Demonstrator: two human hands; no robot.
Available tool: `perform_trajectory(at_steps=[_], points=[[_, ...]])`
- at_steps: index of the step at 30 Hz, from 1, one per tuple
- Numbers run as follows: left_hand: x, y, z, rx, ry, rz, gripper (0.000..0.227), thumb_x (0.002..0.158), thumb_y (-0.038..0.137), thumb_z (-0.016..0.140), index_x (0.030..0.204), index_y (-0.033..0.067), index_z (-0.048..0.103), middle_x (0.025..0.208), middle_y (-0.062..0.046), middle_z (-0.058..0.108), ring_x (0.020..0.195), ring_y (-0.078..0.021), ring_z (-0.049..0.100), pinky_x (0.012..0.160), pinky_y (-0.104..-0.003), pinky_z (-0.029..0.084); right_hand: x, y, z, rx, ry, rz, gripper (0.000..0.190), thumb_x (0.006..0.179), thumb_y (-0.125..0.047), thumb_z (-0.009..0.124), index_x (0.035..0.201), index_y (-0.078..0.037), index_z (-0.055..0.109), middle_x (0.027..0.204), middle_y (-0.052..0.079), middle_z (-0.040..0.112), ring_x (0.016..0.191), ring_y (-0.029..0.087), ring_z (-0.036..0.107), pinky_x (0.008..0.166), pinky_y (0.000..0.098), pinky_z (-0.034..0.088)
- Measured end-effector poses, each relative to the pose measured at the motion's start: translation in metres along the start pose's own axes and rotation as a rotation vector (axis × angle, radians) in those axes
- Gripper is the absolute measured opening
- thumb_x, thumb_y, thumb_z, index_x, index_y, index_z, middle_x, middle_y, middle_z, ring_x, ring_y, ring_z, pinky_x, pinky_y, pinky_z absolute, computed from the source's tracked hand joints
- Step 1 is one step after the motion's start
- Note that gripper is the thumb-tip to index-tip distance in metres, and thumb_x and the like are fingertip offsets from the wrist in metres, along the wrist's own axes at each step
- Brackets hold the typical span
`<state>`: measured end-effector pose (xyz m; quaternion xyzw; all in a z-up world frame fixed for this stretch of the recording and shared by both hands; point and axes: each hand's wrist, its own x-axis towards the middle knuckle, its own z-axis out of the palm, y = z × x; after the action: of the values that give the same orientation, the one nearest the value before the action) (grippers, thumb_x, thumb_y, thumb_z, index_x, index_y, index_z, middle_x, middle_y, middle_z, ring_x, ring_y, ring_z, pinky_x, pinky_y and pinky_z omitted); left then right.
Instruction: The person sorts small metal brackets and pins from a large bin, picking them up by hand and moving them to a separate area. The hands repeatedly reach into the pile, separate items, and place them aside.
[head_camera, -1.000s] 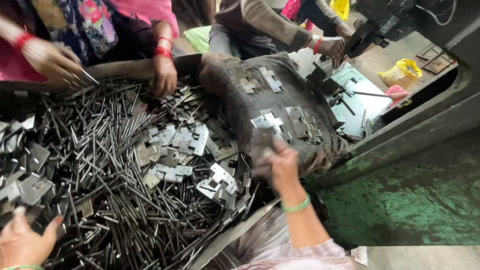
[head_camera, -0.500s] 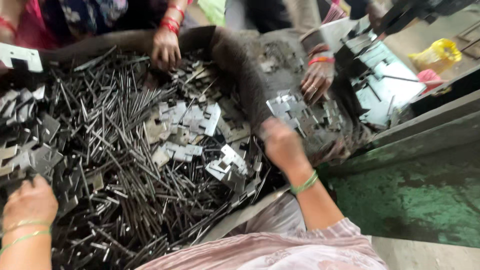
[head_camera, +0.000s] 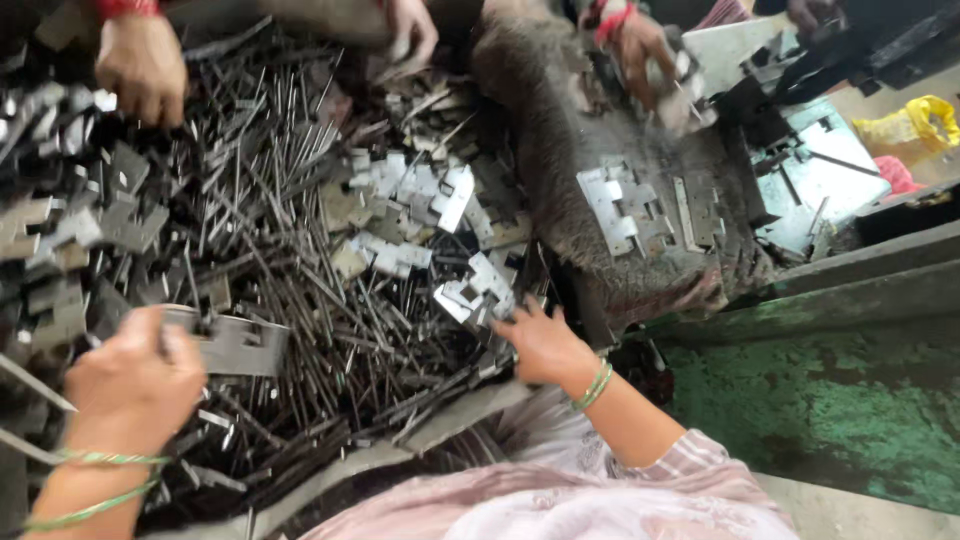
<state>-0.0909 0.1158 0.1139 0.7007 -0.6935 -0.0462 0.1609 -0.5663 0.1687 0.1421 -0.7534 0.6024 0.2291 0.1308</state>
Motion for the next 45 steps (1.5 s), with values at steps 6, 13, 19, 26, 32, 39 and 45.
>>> perform_trajectory(at_steps=[6, 13, 19, 26, 32, 39, 45], points=[[-0.043, 0.022, 0.024, -0.349, -0.19, -0.063, 0.039, 0.091, 0.03, 0.069, 0.124, 0.01, 0.071, 0.092, -0.024, 0.074, 0.081, -0.0409, 0.072, 0.075, -0.048, 0.058, 0.005, 0.032, 0.008, 0.198, 0.023, -0.124, 0.076, 0.064, -0.009, 0.078, 0.138, -0.013, 0.06, 0.139, 0.013, 0.056, 0.132, 0.037, 0.052, 0.105, 0.0568, 0.048], [-0.085, -0.001, 0.047, -1.123, -0.243, -0.246, 0.049, 0.077, 0.011, 0.083, 0.123, -0.0015, 0.071, 0.099, -0.006, 0.076, 0.083, -0.0099, 0.069, 0.074, -0.025, 0.056, -0.003, 0.033, 0.022, -0.119, 0.012, -0.218, 0.058, 0.069, -0.008, 0.076, 0.125, -0.022, 0.071, 0.121, 0.002, 0.066, 0.119, 0.028, 0.058, 0.099, 0.049, 0.042], [-0.102, -0.01, 0.057, -1.759, -0.067, -0.574, 0.014, 0.104, 0.009, 0.069, 0.113, -0.0017, 0.066, 0.101, -0.007, 0.072, 0.089, -0.0131, 0.069, 0.083, -0.027, 0.053, 0.003, 0.033, 0.02, -0.193, 0.072, -0.521, 0.052, 0.066, -0.008, 0.074, 0.118, -0.01, 0.07, 0.111, 0.005, 0.069, 0.108, 0.028, 0.063, 0.096, 0.0457, 0.044], [-0.098, 0.018, -0.008, -2.245, -0.027, -0.813, 0.03, 0.112, 0.024, 0.047, 0.135, 0.0049, 0.053, 0.12, -0.014, 0.071, 0.111, -0.0324, 0.074, 0.098, -0.048, 0.06, 0.018, 0.034, 0.017, -0.107, 0.016, -0.615, 0.051, 0.064, -0.004, 0.072, 0.114, -0.005, 0.067, 0.111, 0.015, 0.067, 0.1, 0.037, 0.067, 0.082, 0.0474, 0.054], [-0.125, 0.007, 0.01, -1.177, -0.174, -0.416, 0.052, 0.099, 0.023, 0.057, 0.151, 0.0178, 0.057, 0.108, -0.019, 0.074, 0.094, -0.0367, 0.071, 0.086, -0.051, 0.06, 0.019, 0.047, 0.043, -0.11, 0.013, -0.569, 0.029, 0.078, -0.003, 0.067, 0.107, -0.002, 0.06, 0.103, 0.018, 0.067, 0.089, 0.038, 0.069, 0.077, 0.0472, 0.056], [-0.156, -0.05, 0.044, -0.071, 0.066, 0.129, 0.076, 0.068, 0.016, 0.075, 0.143, 0.0192, 0.063, 0.127, -0.003, 0.067, 0.119, -0.0275, 0.064, 0.109, -0.042, 0.051, 0.017, 0.028, 0.019, -0.028, 0.085, -0.512, 0.031, 0.069, -0.005, 0.07, 0.099, -0.005, 0.062, 0.083, 0.015, 0.069, 0.083, 0.039, 0.068, 0.073, 0.0496, 0.055], [-0.163, -0.032, 0.041, 0.094, 0.047, 0.077, 0.074, 0.052, 0.015, 0.083, 0.124, 0.0196, 0.07, 0.13, 0.003, 0.066, 0.125, -0.0253, 0.057, 0.11, -0.042, 0.048, 0.008, 0.003, -0.049, 0.264, 0.248, -0.534, 0.032, 0.068, -0.003, 0.076, 0.099, -0.005, 0.066, 0.081, 0.017, 0.07, 0.079, 0.04, 0.069, 0.07, 0.0462, 0.055]])
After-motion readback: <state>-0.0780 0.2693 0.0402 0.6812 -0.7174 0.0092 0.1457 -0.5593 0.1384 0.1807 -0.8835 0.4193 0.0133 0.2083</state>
